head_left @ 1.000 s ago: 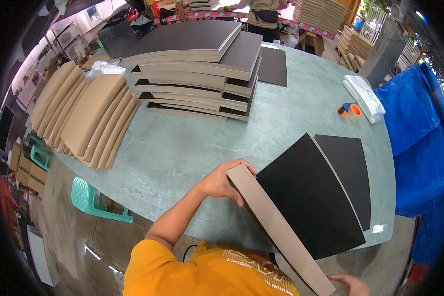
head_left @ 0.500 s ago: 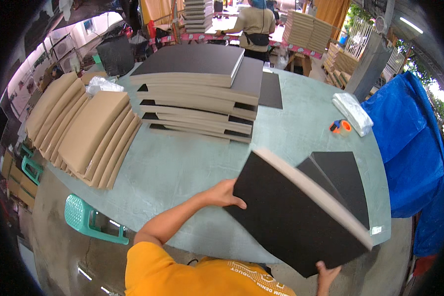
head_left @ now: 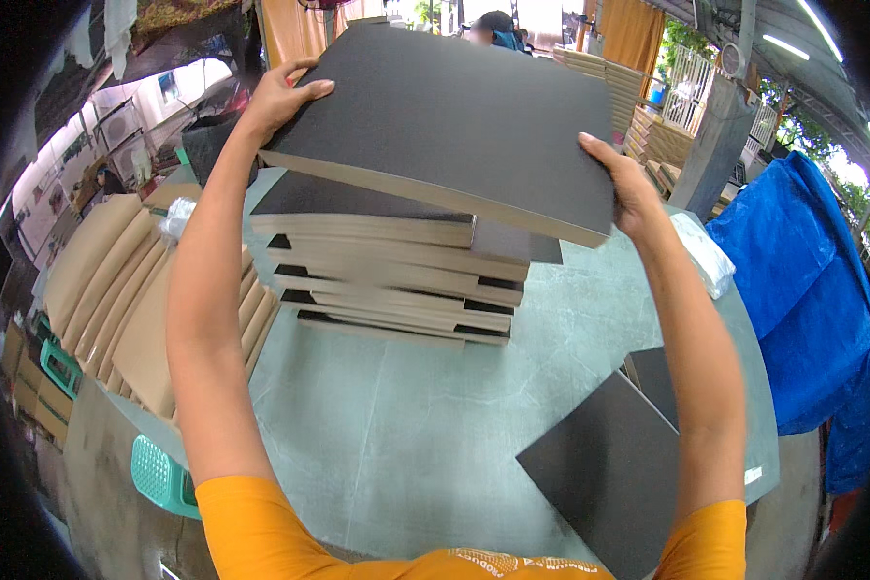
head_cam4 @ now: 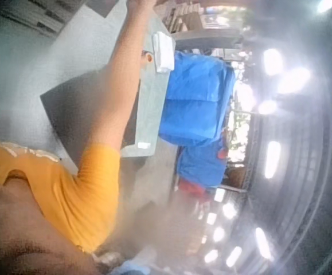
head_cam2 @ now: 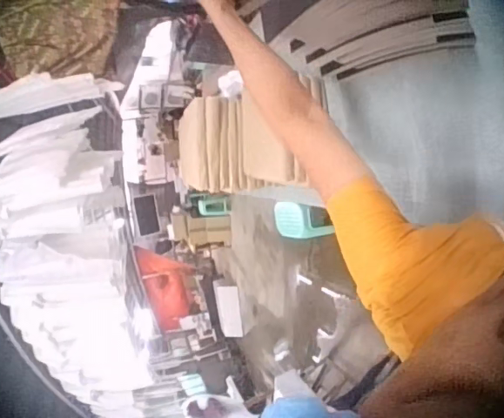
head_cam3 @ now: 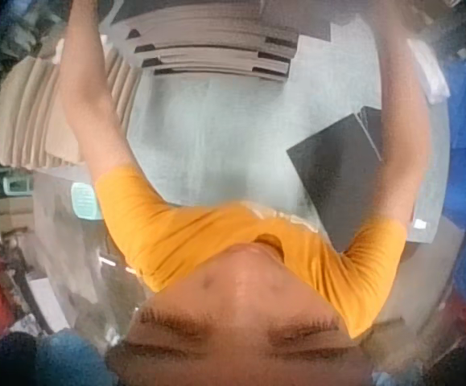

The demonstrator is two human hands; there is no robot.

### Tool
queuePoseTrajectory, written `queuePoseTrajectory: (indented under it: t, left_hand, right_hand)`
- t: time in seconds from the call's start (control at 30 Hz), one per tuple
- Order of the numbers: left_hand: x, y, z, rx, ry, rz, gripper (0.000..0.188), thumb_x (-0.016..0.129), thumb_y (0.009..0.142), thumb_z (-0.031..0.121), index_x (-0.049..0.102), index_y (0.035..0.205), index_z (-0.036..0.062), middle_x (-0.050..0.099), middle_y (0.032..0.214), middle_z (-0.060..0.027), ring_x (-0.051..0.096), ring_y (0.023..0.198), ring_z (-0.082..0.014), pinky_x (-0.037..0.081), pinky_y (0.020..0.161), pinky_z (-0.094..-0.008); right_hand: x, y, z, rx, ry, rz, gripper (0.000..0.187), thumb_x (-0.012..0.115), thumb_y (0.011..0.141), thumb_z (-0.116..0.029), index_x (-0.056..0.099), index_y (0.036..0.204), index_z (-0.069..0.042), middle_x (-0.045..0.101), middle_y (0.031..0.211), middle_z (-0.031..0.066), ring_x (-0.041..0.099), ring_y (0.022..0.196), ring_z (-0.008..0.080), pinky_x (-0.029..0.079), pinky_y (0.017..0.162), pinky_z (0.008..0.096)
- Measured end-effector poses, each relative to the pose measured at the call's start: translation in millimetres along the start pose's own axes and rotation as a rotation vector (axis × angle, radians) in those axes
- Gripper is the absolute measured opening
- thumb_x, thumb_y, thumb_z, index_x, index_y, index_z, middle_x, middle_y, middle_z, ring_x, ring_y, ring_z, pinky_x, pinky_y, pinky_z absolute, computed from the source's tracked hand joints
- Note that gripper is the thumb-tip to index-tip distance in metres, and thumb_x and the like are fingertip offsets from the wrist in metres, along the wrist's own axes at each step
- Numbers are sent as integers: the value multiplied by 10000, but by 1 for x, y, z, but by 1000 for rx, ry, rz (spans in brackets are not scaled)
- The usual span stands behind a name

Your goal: The person stacks grey boards onto a central pile on a table. The person picks up individual boards from one pile and aligns them carefully with the growing stack, ensuring the edges are flush.

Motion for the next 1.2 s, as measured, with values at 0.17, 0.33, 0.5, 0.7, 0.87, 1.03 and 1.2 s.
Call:
queuePoseTrajectory:
  t: [0.17,0.33,0.5,0.7,0.87,1.03,1.2]
  left_hand:
    - [4,21,-126,12,187,-14,618,732,676,371,548,1138,5,600,1021,-153,571,920,-203,449,811,-299]
    - [39,3,-174,-315,291,-281,530,655,752,422,575,1137,65,620,989,-117,555,935,-197,413,835,-293]
    - [89,-30,3,558,901,276,267,613,761,144,584,1018,76,558,1071,-136,511,998,-302,414,841,-398]
    - [336,-259,71,400,-97,-567,400,651,762,220,548,1110,52,583,1011,-127,552,960,-249,429,839,-360]
    - [485,-393,-2,-527,-596,-955,497,625,803,244,458,1187,-22,550,1100,-187,535,1006,-253,419,864,-341]
    - [489,-398,44,-599,-897,-847,469,644,779,182,468,1138,-63,573,1028,-126,527,943,-188,414,846,-309]
    - [508,-284,102,-302,-496,-716,525,660,754,195,478,1162,-80,574,1075,-179,566,937,-227,440,826,-330]
  right_hand:
    - [31,76,77,155,-132,-53,510,662,727,-406,553,1023,-5,604,915,99,596,805,219,483,662,321]
    - [44,63,124,319,134,-122,556,536,797,-505,513,1092,-35,605,915,98,606,759,187,505,619,346]
    - [-15,-7,84,123,-436,-66,621,438,840,-546,472,1158,-14,583,944,105,573,801,170,483,682,304]
    - [-240,-246,59,-59,-990,556,430,602,813,-304,524,1107,-2,598,1006,154,571,944,230,437,818,318]
    - [-341,-504,133,532,-1027,1052,506,607,796,-371,509,1055,52,586,922,155,562,855,201,441,738,307]
    - [-250,-550,218,691,-215,750,452,651,773,-333,551,1016,35,598,890,94,561,777,163,462,670,307]
    - [-280,-507,184,627,-286,709,423,655,771,-349,545,935,25,551,784,52,523,637,123,452,547,262]
Point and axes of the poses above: each hand's wrist, its own y-axis towards the middle knuckle, its own x-axis out of the palm, z = x × y, the point moved 7 cm from there along y, towards the middle knuckle
